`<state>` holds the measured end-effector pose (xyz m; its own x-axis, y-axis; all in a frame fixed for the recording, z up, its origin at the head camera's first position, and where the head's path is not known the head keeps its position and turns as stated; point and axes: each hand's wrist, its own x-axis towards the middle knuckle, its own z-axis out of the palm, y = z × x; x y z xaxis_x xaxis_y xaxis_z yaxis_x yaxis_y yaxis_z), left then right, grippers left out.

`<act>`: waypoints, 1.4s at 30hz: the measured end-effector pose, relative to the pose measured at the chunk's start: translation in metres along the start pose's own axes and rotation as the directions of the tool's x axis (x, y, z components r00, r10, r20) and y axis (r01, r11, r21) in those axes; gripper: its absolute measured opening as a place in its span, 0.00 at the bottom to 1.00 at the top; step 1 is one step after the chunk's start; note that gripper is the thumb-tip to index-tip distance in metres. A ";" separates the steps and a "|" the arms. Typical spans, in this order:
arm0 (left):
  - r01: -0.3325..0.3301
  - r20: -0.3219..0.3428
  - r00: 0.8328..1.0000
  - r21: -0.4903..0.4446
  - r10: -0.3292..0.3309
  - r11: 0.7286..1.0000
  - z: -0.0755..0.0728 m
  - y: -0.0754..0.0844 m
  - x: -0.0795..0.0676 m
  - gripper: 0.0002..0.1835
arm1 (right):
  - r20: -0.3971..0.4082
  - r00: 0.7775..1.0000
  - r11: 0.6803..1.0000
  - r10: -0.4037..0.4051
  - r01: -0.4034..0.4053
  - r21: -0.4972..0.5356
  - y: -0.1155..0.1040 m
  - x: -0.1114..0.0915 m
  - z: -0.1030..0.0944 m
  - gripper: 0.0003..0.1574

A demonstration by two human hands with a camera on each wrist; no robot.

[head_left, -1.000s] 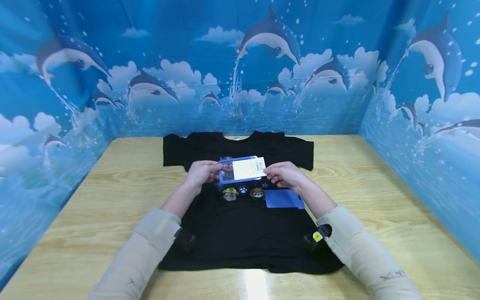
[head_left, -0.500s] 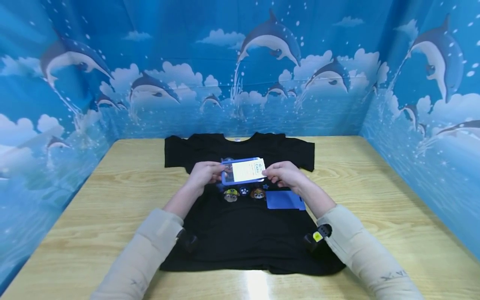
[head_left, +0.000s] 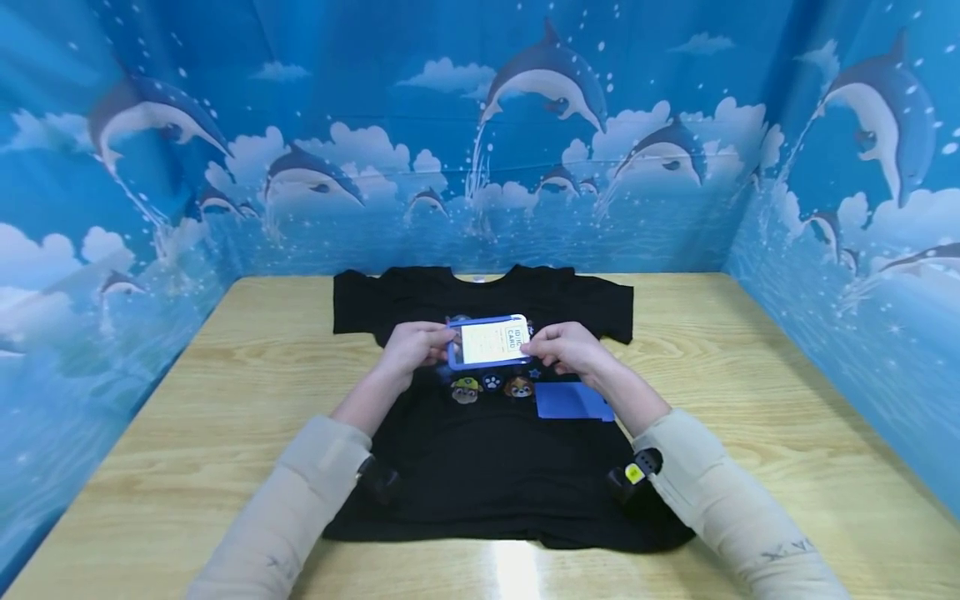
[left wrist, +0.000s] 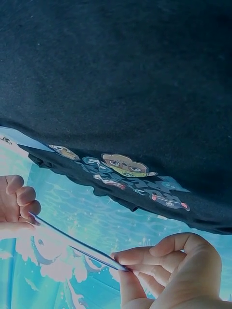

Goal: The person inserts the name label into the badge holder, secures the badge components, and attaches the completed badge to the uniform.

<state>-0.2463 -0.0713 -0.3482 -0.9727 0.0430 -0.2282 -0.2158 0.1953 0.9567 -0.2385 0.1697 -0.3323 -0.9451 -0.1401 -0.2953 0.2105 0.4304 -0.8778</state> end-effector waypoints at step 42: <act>0.010 0.010 1.000 0.018 -0.011 1.000 -0.002 0.000 -0.001 0.15 | -0.018 1.000 0.998 -0.008 0.006 -0.069 -0.003 0.003 0.005 0.14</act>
<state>-0.2454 -0.0736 -0.3472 -0.9694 0.0510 -0.2401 -0.2244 0.2130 0.9509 -0.2404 0.1638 -0.3319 -0.9509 -0.1276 -0.2820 0.1868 0.4901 -0.8514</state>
